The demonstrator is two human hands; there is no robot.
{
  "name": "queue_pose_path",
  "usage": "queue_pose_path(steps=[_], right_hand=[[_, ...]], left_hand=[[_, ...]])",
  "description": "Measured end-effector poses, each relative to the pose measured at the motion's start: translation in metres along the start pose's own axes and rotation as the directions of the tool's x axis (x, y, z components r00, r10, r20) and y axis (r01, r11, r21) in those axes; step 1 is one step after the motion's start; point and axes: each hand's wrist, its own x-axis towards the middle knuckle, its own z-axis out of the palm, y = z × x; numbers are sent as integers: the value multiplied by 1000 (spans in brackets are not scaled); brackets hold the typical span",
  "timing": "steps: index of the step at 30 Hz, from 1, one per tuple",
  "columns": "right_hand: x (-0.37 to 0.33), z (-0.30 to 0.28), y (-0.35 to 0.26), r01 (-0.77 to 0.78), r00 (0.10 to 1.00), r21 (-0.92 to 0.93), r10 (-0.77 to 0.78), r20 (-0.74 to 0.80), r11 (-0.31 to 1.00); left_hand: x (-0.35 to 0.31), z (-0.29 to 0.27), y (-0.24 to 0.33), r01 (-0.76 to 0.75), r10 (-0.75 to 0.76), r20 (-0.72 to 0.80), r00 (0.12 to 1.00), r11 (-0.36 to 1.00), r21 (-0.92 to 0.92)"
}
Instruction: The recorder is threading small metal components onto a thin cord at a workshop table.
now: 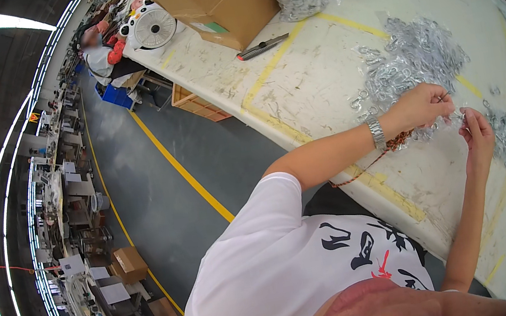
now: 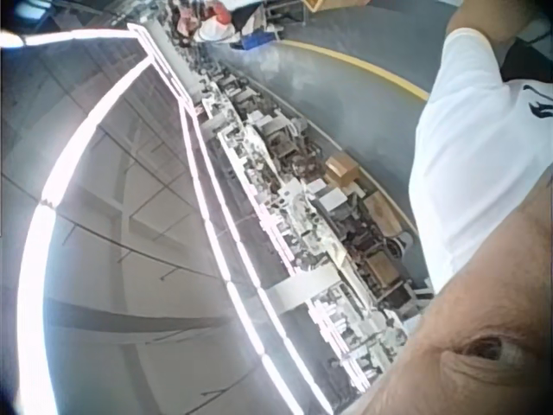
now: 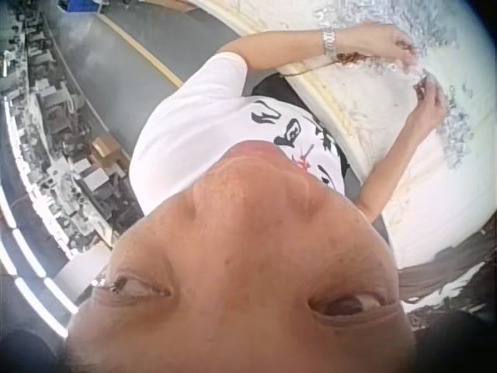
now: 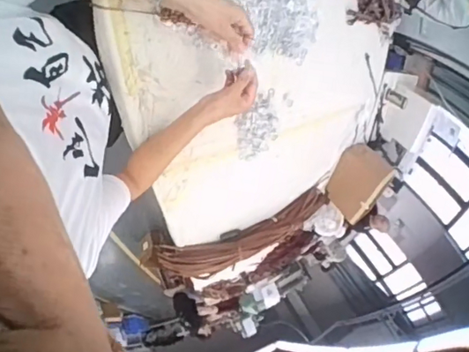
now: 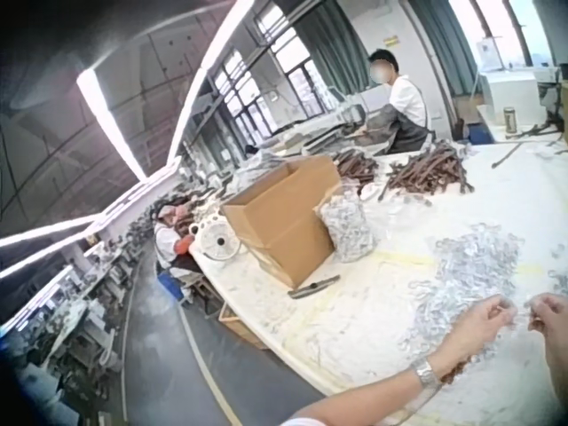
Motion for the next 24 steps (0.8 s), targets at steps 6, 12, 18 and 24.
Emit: queue_pose_path(steps=[6, 12, 18, 24], right_hand=[[-1, 10, -10, 192, 981, -189, -186, 49, 963], [6, -13, -14, -27, 997, -39, 30, 68, 999], [4, 6, -17, 89, 994, -43, -87, 60, 995], [-7, 11, -28, 264, 964, -45, -263, 30, 964]], left_hand=[[0, 1, -8, 0, -21, 153, 988, 991, 135], [5, 3, -11, 59, -71, 232, 970, 997, 59], [7, 3, -14, 90, -91, 294, 951, 996, 18], [5, 6, -7, 176, -193, 285, 939, 981, 87]])
